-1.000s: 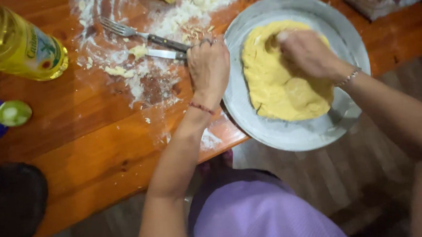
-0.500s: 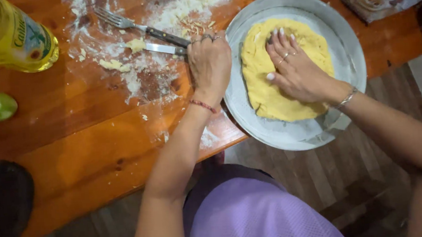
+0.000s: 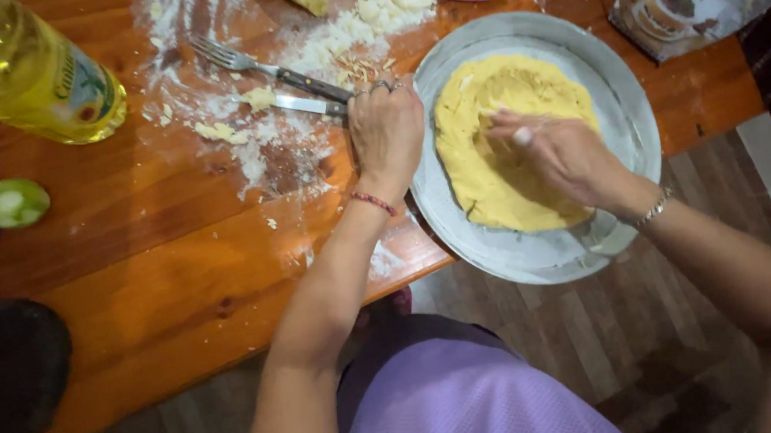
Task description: The person kneads a yellow dough on a wooden table, then places it into a round metal pan. They press the dough into the pan with their hands to form a crust, sprinkling flour from a bag onto the surface as they work.
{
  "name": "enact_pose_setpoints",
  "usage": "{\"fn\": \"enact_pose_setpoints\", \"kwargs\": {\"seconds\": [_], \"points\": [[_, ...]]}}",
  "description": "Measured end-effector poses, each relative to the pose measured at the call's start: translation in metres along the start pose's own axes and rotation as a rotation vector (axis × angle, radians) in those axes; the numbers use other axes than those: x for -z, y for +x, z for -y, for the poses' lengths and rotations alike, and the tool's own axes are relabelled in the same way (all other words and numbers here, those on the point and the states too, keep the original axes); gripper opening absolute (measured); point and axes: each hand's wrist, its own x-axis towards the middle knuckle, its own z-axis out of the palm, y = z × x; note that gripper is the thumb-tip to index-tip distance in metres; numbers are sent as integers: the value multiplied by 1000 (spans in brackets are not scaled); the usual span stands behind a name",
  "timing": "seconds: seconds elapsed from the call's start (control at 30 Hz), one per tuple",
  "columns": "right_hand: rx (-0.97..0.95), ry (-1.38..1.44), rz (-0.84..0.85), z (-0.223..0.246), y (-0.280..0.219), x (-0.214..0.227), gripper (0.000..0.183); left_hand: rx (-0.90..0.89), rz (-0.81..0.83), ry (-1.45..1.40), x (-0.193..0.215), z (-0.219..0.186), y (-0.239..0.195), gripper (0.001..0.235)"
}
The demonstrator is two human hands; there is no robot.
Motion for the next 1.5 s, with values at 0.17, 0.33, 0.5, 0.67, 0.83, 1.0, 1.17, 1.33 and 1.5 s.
{"fn": "enact_pose_setpoints", "kwargs": {"seconds": [0.17,0.33,0.5,0.67,0.83,1.0,1.17,1.33,1.5], "points": [[-50,-161,-51,-36,19,-31,36,20,44,-45,3,-1,-1,16],[-40,-158,301,-12,64,-30,39,38,74,-44,-1,1,-4,7],[-54,158,110,-16,53,11,41,36,54,-59,5,0,0,11],[-80,-6,132,-19,91,17,47,51,72,-60,-6,2,-7,9],[213,-439,265,-69,125,-31,24,74,157,-63,4,-3,1,11],[-158,-64,288,-37,101,8,46,96,101,-28,-5,-1,-3,8],[24,-125,227,1,84,-23,35,83,72,-47,-5,0,-3,17],[90,8,362,0,91,-21,42,56,83,-40,-8,1,-9,9],[-128,-27,164,-26,72,-2,47,33,102,-18,-14,6,-11,8]]}}
